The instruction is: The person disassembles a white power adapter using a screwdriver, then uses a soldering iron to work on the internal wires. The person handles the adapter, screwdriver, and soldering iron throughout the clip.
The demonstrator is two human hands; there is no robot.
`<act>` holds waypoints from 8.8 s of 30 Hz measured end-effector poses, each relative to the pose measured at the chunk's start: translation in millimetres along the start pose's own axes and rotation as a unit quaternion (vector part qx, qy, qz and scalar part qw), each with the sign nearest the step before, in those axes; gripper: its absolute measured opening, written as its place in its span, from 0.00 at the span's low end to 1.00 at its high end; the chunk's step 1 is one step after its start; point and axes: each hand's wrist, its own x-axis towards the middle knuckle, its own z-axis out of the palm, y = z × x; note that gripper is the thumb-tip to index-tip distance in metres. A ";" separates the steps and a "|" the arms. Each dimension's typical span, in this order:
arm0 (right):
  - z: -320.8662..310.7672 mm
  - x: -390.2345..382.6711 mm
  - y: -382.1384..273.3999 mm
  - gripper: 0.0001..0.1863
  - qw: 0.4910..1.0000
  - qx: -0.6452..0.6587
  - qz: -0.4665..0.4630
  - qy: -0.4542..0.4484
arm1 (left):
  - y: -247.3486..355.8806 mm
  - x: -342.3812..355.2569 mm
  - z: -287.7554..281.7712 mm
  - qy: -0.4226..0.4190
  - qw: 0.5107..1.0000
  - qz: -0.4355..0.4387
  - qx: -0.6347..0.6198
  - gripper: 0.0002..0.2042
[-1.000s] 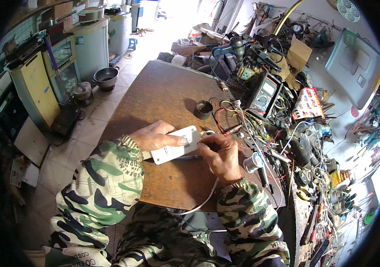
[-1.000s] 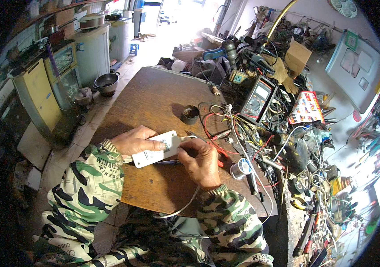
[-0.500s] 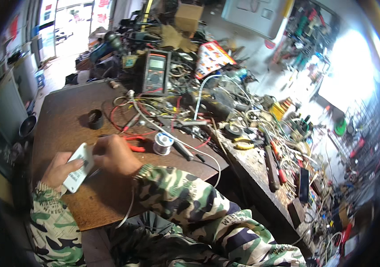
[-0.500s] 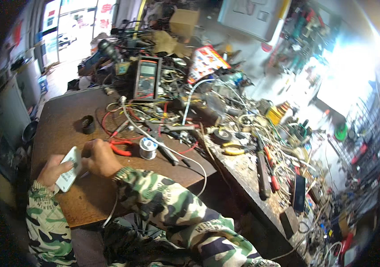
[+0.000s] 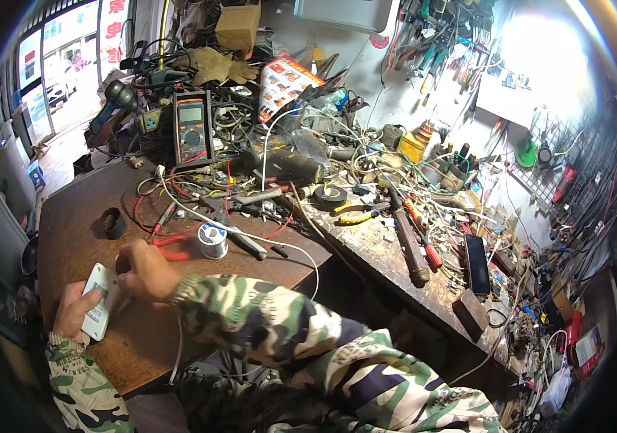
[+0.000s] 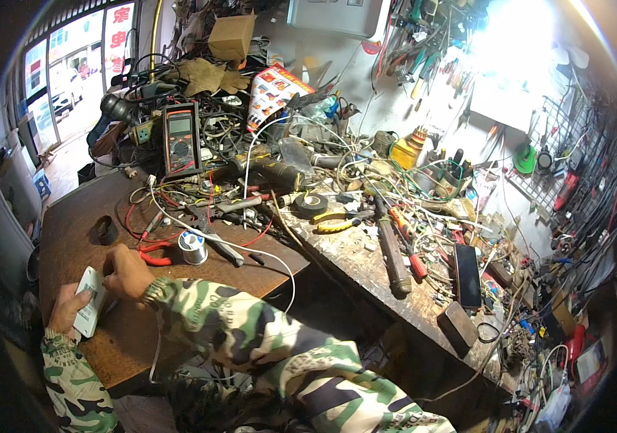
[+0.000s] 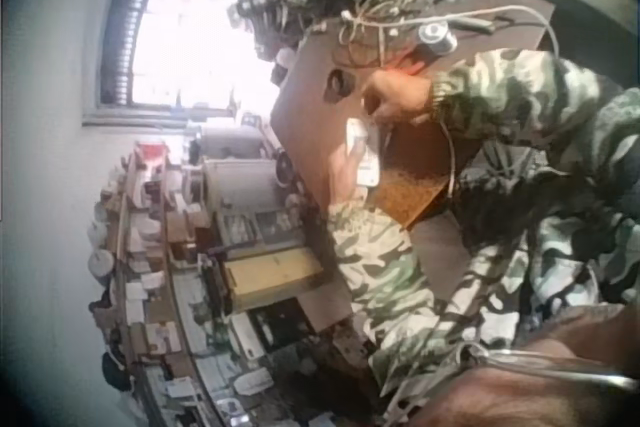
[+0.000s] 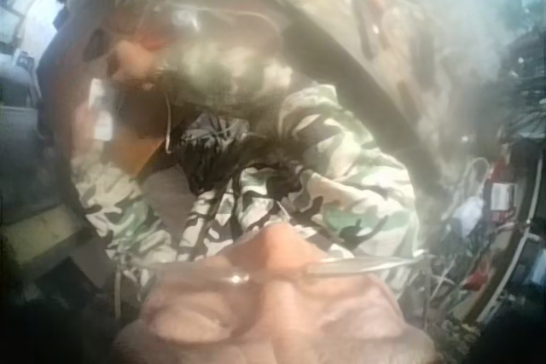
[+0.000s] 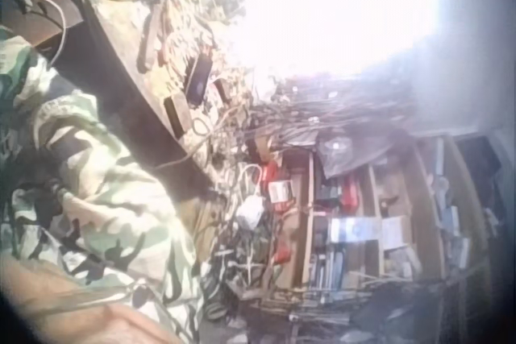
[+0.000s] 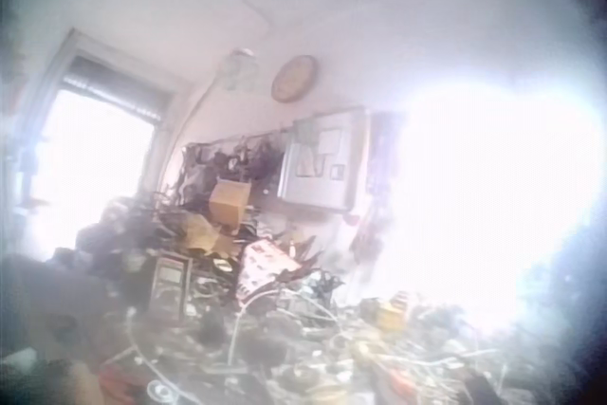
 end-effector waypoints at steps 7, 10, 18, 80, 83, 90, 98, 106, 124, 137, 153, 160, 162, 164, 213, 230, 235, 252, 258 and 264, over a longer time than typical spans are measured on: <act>-213.9 -71.1 -88.0 0.07 0.932 -0.297 -0.016 -0.208 | -5.0 -2.7 -3.6 0.013 1.000 -0.009 0.006 0.19; -311.9 -117.0 -90.4 0.08 0.883 -0.443 0.080 -0.134 | -9.9 -0.9 -1.6 0.025 1.000 0.008 0.005 0.19; -389.8 -210.7 -14.1 0.11 0.819 -0.544 0.182 0.008 | -13.4 -1.9 -9.0 0.046 0.999 -0.011 0.005 0.18; -2.6 86.3 -66.1 0.16 0.912 -0.336 -0.023 -0.235 | -15.1 4.9 -3.5 0.098 0.990 -0.070 0.070 0.28; -31.4 74.7 -50.7 0.20 0.952 -0.188 0.139 -0.195 | 18.8 15.2 14.3 0.047 0.989 -0.035 0.135 0.23; -39.9 40.3 -77.2 0.07 0.960 -0.205 -0.147 -0.125 | -2.1 -11.9 -4.5 0.080 0.995 0.007 0.065 0.20; -327.5 -115.4 -104.0 0.08 0.838 -0.506 0.177 -0.096 | -4.8 5.4 6.5 0.019 0.999 0.007 0.035 0.18; -382.9 -216.5 -18.2 0.12 0.851 -0.474 0.226 0.017 | -7.4 -1.7 -2.5 0.043 0.998 0.000 0.039 0.20; -387.6 -214.3 27.2 0.13 0.760 -0.616 0.204 0.028 | -17.7 -12.5 -20.7 0.038 0.998 0.022 0.040 0.17; -142.9 -79.5 -120.8 0.07 0.932 -0.319 -0.157 -0.064 | -10.6 -13.5 -16.5 0.136 0.988 -0.062 -0.024 0.17; 68.2 -42.1 -37.4 0.08 0.941 -0.201 -0.256 -0.089 | -41.4 22.2 -22.4 0.117 0.987 0.006 0.108 0.25; 69.8 -55.4 -31.0 0.12 0.848 -0.327 -0.416 -0.037 | -15.9 20.1 -10.5 0.058 0.998 -0.027 -0.012 0.15; 81.8 -61.9 -44.5 0.13 0.823 -0.365 -0.433 -0.053 | -4.3 -2.5 -13.5 0.094 0.995 -0.018 -0.014 0.14; 91.2 -66.9 -46.9 0.15 0.826 -0.340 -0.448 -0.017 | -8.9 -13.2 -15.0 0.121 0.991 -0.014 -0.052 0.12; -354.7 -220.7 -5.0 0.10 0.842 -0.529 0.107 -0.003 | -12.4 -4.2 -14.0 0.092 0.995 -0.012 -0.041 0.16; -137.8 -61.2 -93.4 0.09 0.955 -0.263 -0.119 -0.072 | -26.7 -2.1 -23.5 0.076 0.993 -0.068 -0.061 0.19; -20.3 20.6 -84.7 0.08 0.966 -0.056 -0.157 -0.198 | -4.5 -22.9 -17.8 0.112 0.993 -0.038 0.011 0.20; -4.4 61.9 -27.1 0.08 0.932 0.070 0.076 -0.347 | -4.3 -10.9 -25.4 -0.004 0.998 -0.045 0.032 0.22; -20.8 59.4 -2.2 0.05 0.956 0.137 0.057 -0.254 | -17.8 -2.8 -32.3 0.020 0.998 -0.046 0.041 0.22; -6.1 60.1 -17.0 0.08 0.970 -0.009 -0.147 -0.193 | -24.3 -9.7 -34.5 0.055 0.995 -0.042 0.078 0.20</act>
